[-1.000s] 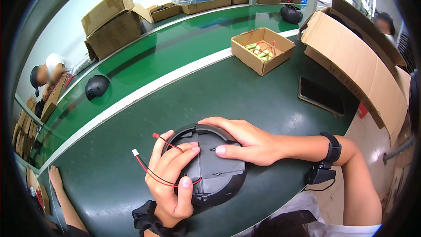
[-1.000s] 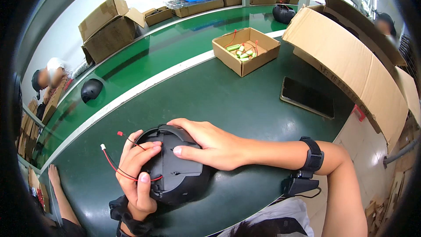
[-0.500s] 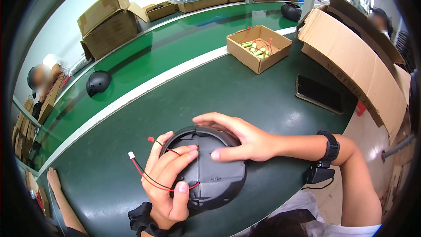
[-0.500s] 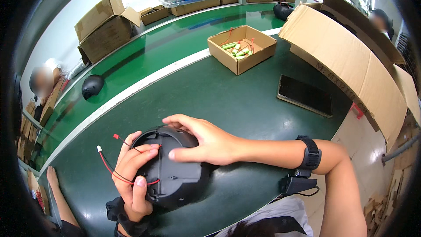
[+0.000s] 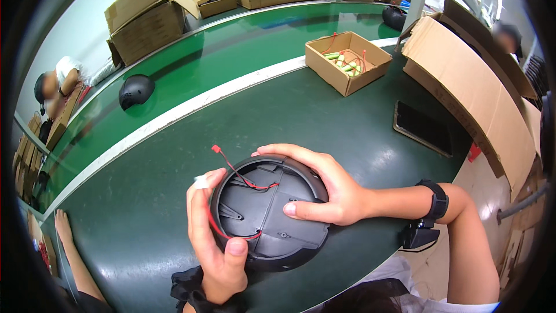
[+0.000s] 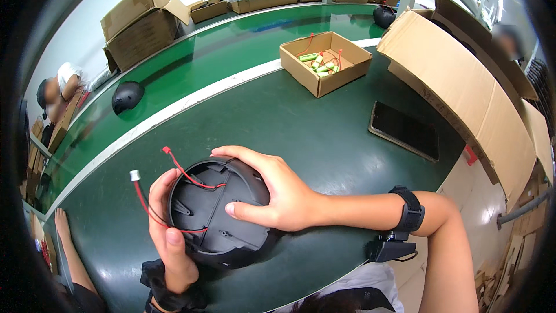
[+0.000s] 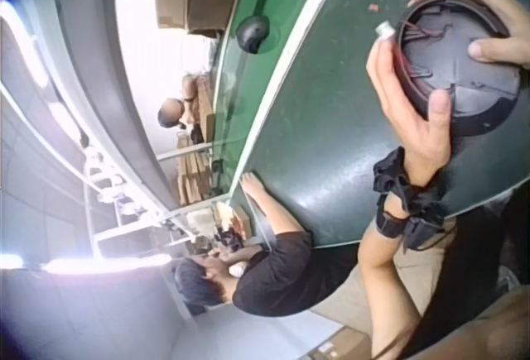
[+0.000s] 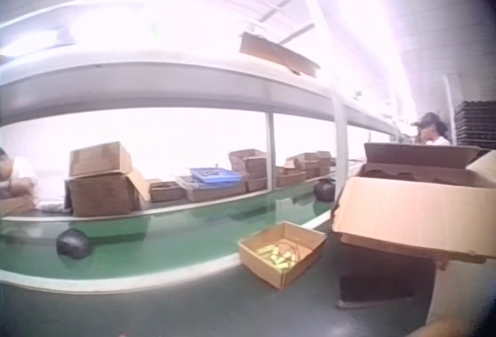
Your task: The person is assembling plastic housing units by inserting internal components with wires and snapping the shell halves together.
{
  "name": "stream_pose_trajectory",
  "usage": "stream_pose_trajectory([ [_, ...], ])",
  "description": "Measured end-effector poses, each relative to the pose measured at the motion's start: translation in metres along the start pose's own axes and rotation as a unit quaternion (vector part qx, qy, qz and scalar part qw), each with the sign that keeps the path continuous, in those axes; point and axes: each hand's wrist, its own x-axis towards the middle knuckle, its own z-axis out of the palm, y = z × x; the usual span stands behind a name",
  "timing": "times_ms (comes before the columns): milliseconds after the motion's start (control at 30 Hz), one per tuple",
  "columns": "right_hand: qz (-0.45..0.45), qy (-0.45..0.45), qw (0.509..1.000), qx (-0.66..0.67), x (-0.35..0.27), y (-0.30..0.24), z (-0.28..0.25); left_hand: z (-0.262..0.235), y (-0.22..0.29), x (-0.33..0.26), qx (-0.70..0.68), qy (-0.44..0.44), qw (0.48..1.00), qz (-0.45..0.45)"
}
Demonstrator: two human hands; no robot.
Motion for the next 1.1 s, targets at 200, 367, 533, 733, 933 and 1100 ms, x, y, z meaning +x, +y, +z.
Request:
stream_pose_trajectory([
  [200, -0.01, 0.029, 1.0, -0.002, -0.001, 0.001, 0.004, 0.004, 0.013, 0.009, -0.045, 0.005, 0.998, -0.05],
  [367, 0.029, -0.024, 0.999, -0.005, 0.0, -0.007, -0.001, -0.01, 0.027, 0.023, 0.059, -0.075, 0.995, 0.008],
  [533, 0.032, -0.027, 0.999, -0.002, 0.001, -0.01, 0.002, -0.006, 0.027, 0.017, 0.045, -0.017, 0.999, -0.017],
  [733, 0.017, 0.035, 0.998, 0.056, -0.002, -0.003, 0.013, -0.006, 0.026, 0.013, 0.058, 0.001, 0.998, -0.011],
  [933, -0.003, -0.01, 0.999, -0.042, 0.0, -0.01, 0.008, -0.007, 0.028, 0.011, 0.042, 0.014, 0.999, -0.025],
  [1100, 0.014, -0.034, 0.998, -0.044, 0.001, -0.017, 0.009, -0.014, 0.031, 0.007, 0.044, -0.008, 0.998, -0.047],
])
